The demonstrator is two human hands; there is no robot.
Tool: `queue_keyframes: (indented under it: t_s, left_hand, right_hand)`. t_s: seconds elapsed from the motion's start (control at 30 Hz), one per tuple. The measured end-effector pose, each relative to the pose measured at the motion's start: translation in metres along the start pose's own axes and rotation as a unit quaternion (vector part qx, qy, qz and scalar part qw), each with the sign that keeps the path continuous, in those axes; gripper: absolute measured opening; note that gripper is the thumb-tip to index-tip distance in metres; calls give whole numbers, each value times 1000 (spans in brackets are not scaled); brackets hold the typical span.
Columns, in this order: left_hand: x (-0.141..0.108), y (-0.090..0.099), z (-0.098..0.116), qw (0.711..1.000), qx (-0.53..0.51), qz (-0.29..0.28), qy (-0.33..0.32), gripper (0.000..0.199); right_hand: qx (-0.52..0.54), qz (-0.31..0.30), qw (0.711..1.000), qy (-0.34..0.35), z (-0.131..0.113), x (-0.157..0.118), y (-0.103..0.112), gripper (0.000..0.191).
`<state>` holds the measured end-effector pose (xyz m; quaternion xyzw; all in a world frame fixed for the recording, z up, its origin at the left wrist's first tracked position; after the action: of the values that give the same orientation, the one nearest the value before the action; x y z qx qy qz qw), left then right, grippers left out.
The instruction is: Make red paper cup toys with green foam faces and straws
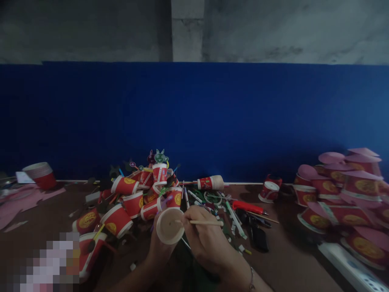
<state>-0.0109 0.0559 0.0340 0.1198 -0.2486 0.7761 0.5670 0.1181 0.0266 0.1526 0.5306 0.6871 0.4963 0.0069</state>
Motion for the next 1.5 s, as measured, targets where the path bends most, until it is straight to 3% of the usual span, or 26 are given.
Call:
queue_keyframes:
  t_s: [0.13,0.73,1.03,1.5]
  left_hand:
    - [0,-3,7,1000,11,-19,-15,46]
    - [-1,-2,2,999,18,-32,-8,45]
    - [-2,2,-11,999,28,-25,-1,49]
    - [1,-3,0,999,32,-38,1,42]
  right_hand:
    - [-3,-15,1000,-9,1,1,-2,16]
    - [3,-61,998,-12,0,3,-12,19]
    - [12,-59,998,-13,7,2,-19,17]
    - [23,-58,997,-48,18,4,-27,18]
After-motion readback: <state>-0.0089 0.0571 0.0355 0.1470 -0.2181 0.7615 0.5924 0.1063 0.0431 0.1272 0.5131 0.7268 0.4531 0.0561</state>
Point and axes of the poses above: each hand's wrist, its own x-axis towards the middle knuckle, its own y-axis out of the back of the hand, z = x × y, the point moved 8 cm from there along x, towards the middle knuckle, and after that the axes turned 1 degree about -y, right-handed, at the moved point
